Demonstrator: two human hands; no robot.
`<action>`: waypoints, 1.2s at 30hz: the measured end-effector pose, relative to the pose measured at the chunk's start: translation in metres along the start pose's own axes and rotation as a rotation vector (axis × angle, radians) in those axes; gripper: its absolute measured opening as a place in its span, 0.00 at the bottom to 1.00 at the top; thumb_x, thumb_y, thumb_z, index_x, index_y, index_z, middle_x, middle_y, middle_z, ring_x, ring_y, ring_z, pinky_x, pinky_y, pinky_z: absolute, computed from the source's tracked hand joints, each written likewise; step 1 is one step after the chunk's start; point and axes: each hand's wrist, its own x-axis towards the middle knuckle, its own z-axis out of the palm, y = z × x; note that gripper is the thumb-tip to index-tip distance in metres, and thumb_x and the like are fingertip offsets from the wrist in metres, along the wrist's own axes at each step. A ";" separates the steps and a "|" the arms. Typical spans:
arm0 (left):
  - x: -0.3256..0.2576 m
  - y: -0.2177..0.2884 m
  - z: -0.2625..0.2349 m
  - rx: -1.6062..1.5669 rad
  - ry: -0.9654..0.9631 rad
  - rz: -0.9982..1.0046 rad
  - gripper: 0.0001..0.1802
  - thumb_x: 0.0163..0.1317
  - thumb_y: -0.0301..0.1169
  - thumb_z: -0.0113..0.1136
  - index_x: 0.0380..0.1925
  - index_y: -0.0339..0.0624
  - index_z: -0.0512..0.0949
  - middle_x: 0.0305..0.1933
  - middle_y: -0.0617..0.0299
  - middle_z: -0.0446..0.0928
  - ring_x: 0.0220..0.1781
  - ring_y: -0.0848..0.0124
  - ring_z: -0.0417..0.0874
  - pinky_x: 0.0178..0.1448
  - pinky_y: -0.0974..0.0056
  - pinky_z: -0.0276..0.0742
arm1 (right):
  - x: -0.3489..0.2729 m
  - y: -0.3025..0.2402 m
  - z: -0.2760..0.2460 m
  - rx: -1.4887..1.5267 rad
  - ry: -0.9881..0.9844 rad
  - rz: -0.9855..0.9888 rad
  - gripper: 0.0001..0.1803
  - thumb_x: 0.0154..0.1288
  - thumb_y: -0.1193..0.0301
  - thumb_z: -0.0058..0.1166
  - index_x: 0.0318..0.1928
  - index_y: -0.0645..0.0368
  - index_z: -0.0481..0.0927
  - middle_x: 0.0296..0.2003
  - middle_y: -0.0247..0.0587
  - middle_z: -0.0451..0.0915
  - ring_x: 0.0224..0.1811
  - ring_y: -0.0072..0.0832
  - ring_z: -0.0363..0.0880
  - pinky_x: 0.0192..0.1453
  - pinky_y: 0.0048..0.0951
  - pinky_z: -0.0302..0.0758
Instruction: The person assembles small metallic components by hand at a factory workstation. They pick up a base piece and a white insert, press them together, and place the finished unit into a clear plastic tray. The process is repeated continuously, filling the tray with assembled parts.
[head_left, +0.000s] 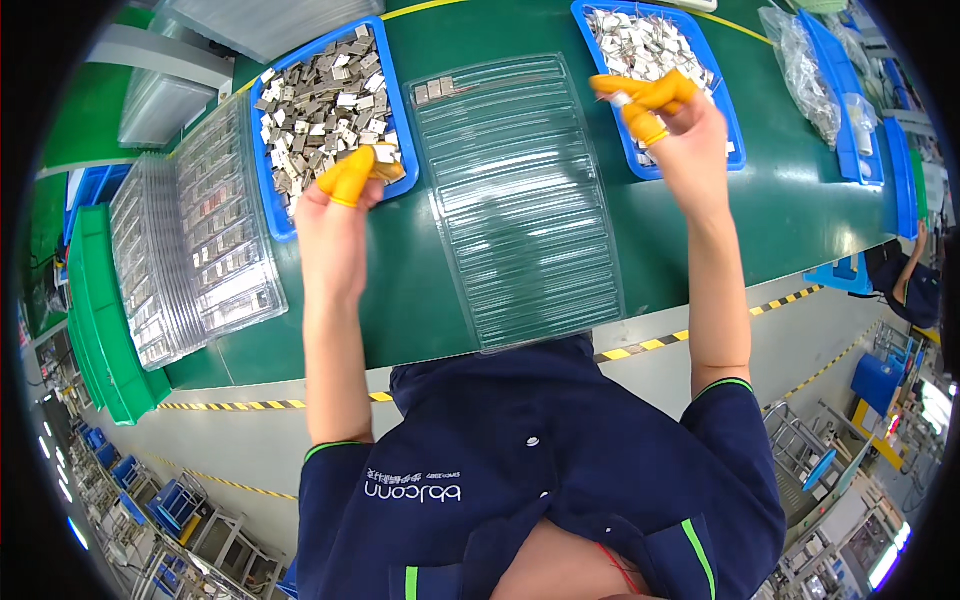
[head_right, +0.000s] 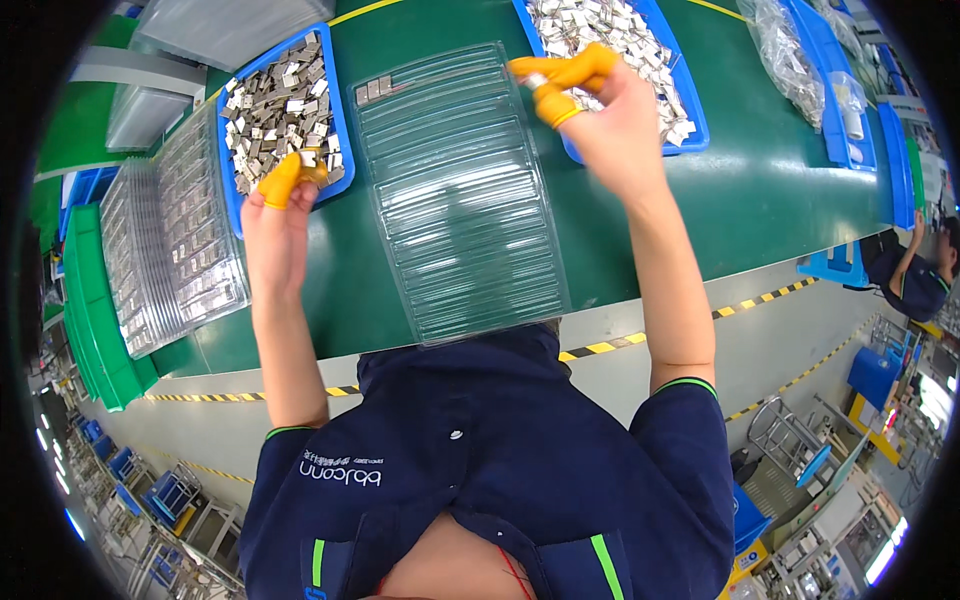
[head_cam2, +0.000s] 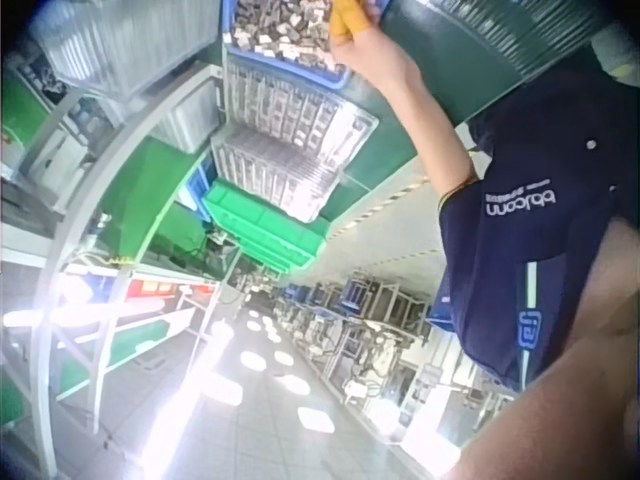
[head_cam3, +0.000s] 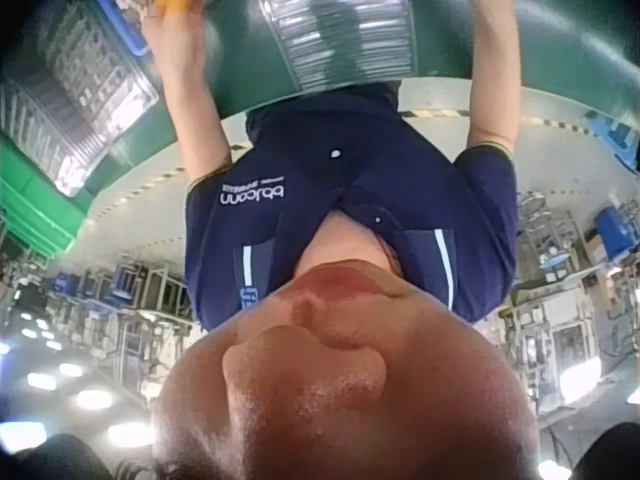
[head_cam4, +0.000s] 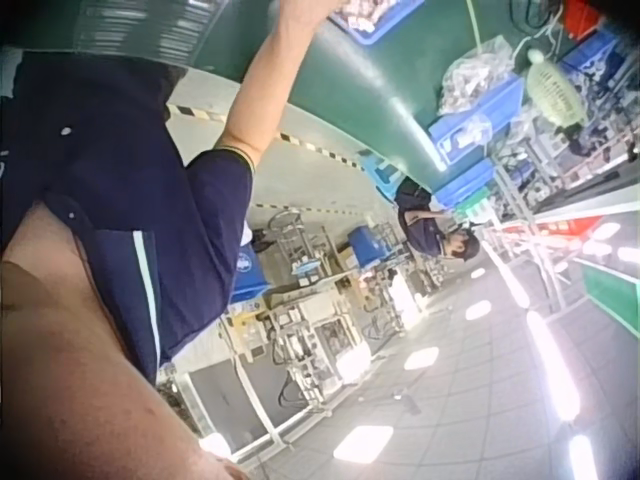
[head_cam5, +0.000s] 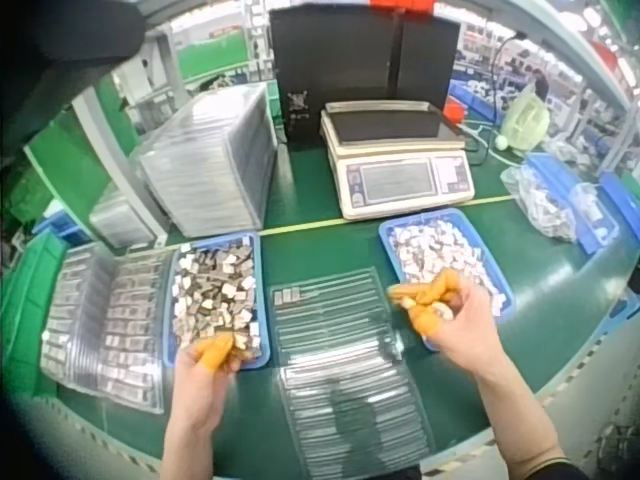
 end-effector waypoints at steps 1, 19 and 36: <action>-0.008 0.000 0.008 -0.121 -0.038 -0.024 0.11 0.62 0.32 0.59 0.38 0.35 0.81 0.27 0.66 0.78 0.29 0.81 0.72 0.37 0.74 0.66 | -0.003 -0.006 0.008 -0.004 -0.070 -0.021 0.07 0.54 0.79 0.58 0.29 0.62 0.71 0.40 0.44 0.82 0.42 0.23 0.79 0.49 0.24 0.73; -0.051 -0.012 0.062 -0.090 -0.263 -0.147 0.11 0.62 0.27 0.57 0.40 0.29 0.78 0.33 0.57 0.81 0.32 0.74 0.80 0.39 0.71 0.76 | -0.056 -0.024 0.061 0.167 0.013 -0.016 0.09 0.51 0.81 0.61 0.27 0.60 0.72 0.35 0.42 0.82 0.39 0.22 0.78 0.47 0.24 0.72; -0.053 -0.013 0.064 -0.105 -0.280 -0.176 0.14 0.56 0.20 0.61 0.44 0.29 0.76 0.40 0.54 0.80 0.39 0.67 0.83 0.45 0.67 0.79 | -0.072 -0.030 0.069 0.220 0.057 0.262 0.12 0.53 0.84 0.60 0.40 0.70 0.80 0.37 0.45 0.83 0.42 0.28 0.81 0.50 0.26 0.77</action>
